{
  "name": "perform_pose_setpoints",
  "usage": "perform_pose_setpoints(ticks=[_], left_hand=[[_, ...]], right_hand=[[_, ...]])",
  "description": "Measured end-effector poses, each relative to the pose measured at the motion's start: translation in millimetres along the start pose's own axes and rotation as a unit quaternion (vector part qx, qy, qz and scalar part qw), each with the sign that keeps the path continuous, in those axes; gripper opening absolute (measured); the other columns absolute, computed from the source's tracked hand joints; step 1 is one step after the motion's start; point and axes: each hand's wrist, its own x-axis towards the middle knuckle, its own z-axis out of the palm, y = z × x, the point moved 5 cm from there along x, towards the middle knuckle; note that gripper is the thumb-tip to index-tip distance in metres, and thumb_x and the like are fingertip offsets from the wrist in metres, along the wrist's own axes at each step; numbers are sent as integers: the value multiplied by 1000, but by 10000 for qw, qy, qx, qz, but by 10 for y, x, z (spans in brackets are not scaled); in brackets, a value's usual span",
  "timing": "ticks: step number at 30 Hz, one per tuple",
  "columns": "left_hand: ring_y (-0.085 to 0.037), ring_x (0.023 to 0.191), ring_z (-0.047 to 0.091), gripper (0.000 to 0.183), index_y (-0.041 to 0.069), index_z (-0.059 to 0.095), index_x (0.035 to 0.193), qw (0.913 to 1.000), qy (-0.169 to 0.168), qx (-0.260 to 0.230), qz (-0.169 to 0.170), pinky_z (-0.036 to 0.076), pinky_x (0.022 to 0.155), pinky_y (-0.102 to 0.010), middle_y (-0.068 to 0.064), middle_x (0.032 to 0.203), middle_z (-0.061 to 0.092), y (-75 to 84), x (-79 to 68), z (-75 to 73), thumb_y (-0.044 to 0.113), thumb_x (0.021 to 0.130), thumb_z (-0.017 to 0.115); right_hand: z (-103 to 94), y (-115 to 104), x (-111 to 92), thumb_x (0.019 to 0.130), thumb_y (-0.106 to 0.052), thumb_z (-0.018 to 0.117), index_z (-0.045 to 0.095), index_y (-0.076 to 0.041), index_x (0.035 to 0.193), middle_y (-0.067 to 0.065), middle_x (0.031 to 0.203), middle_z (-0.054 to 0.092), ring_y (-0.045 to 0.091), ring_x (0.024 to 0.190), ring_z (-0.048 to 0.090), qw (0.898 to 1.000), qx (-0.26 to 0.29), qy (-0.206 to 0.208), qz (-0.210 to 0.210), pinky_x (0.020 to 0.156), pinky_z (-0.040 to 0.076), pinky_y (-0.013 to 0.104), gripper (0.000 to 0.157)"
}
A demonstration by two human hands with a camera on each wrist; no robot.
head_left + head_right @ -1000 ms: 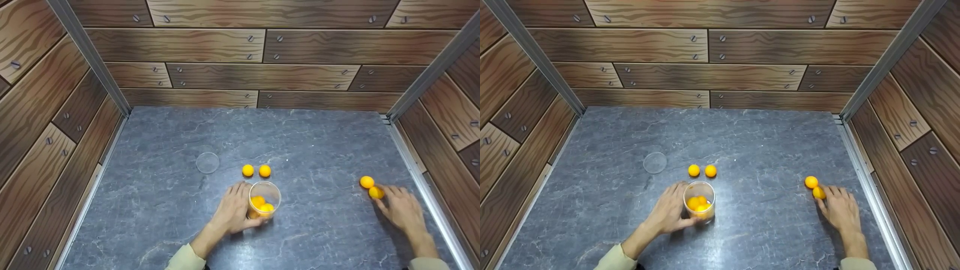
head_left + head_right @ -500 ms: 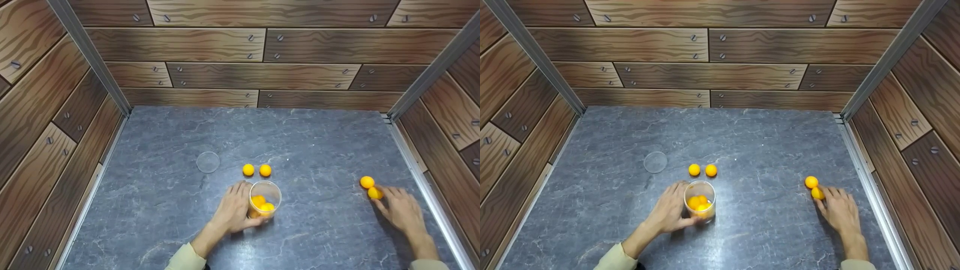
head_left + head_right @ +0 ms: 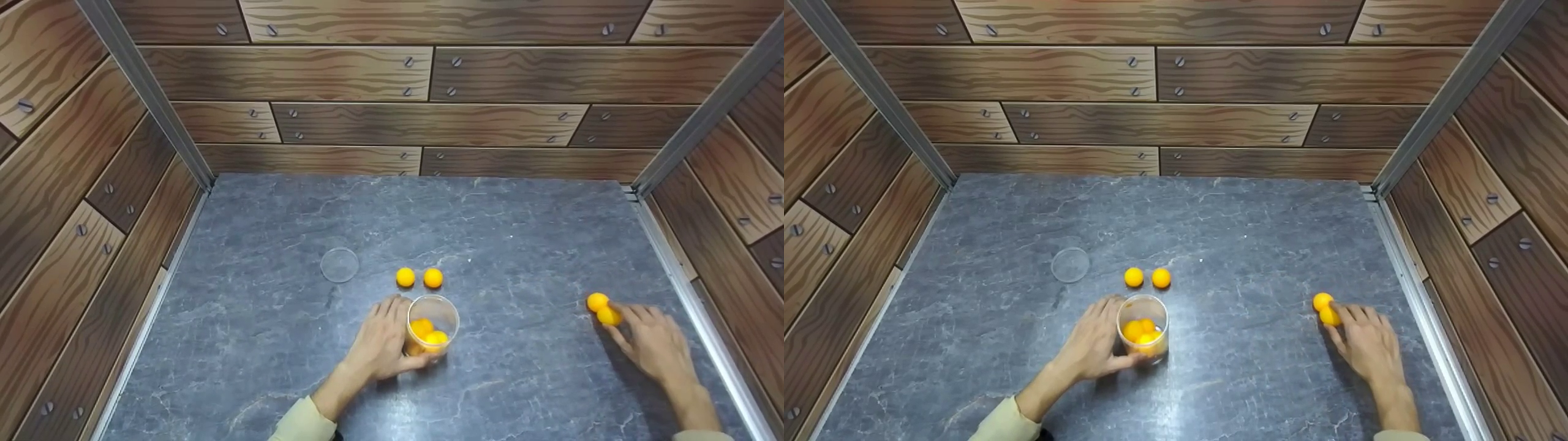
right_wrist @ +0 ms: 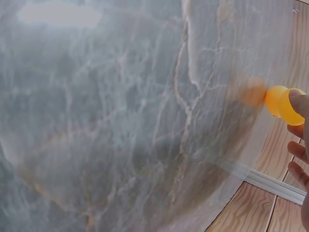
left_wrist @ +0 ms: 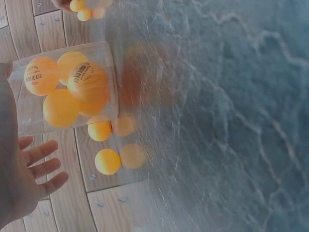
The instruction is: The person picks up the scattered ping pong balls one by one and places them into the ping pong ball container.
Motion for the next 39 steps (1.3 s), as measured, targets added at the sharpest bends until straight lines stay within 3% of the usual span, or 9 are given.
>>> perform_pose_setpoints(ticks=[10, 19, 22, 24, 26, 28, 39], left_hand=[[-29, 130, 61, 98, 4, 51, 139, 10000, -28, -4, -18, 54, 108, -43, -11, 134, 64, -6, 7, 7, 77, 77, 73], [-26, 126, 61, 95, 7, 53, 135, 9999, 93, -48, -13, 54, 102, -40, -8, 129, 64, -7, 9, 12, 76, 74, 76], [-27, 127, 61, 96, 6, 53, 136, 10000, 33, -30, -35, 55, 103, -41, -10, 130, 64, -7, 10, 16, 77, 75, 75], [-28, 127, 61, 97, 5, 53, 136, 10000, 2, -30, -47, 54, 104, -42, -10, 131, 64, -7, 9, 17, 77, 75, 74], [-28, 127, 61, 97, 5, 52, 137, 10000, -27, -47, -61, 54, 105, -42, -11, 132, 64, -8, 10, 15, 77, 76, 74], [-28, 128, 61, 97, 5, 52, 138, 9999, -56, -55, -68, 54, 106, -43, -12, 133, 64, -9, 11, 14, 77, 76, 74], [-30, 129, 61, 97, 4, 53, 138, 10000, -48, 43, -45, 54, 107, -44, -13, 134, 64, -11, 4, 13, 77, 77, 73]], right_hand=[[-20, -55, 19, 76, -19, 83, 71, -3, 120, 23, 106, 75, 46, 93, 67, 9992, 36, 270, -285, 72, 52, 58, 48], [-26, -139, 52, 79, -24, 77, 70, -3, 121, 23, 105, 74, 47, 95, 65, 9988, 3, 311, -370, 74, 51, 57, 47], [-37, -191, 80, 94, -39, 64, 70, -2, 120, 23, 103, 73, 47, 96, 65, 9978, -13, 432, -501, 74, 51, 56, 46], [-45, -234, 110, 104, -51, 50, 71, -1, 120, 23, 102, 73, 46, 95, 65, 9969, 5, 536, -580, 73, 51, 55, 56], [-56, -284, 144, 108, -60, 36, 71, -2, 119, 22, 102, 73, 45, 95, 65, 9957, -1, 651, -656, 72, 50, 53, 69], [-73, -340, 179, 109, -63, 31, 72, -3, 118, 20, 101, 74, 44, 93, 66, 9943, 0, 770, -737, 71, 50, 52, 74], [-151, -626, 336, 109, -58, 40, 75, -6, 116, 14, 101, 75, 38, 90, 67, 9884, 64, 1065, -1083, 75, 53, 50, 63]])
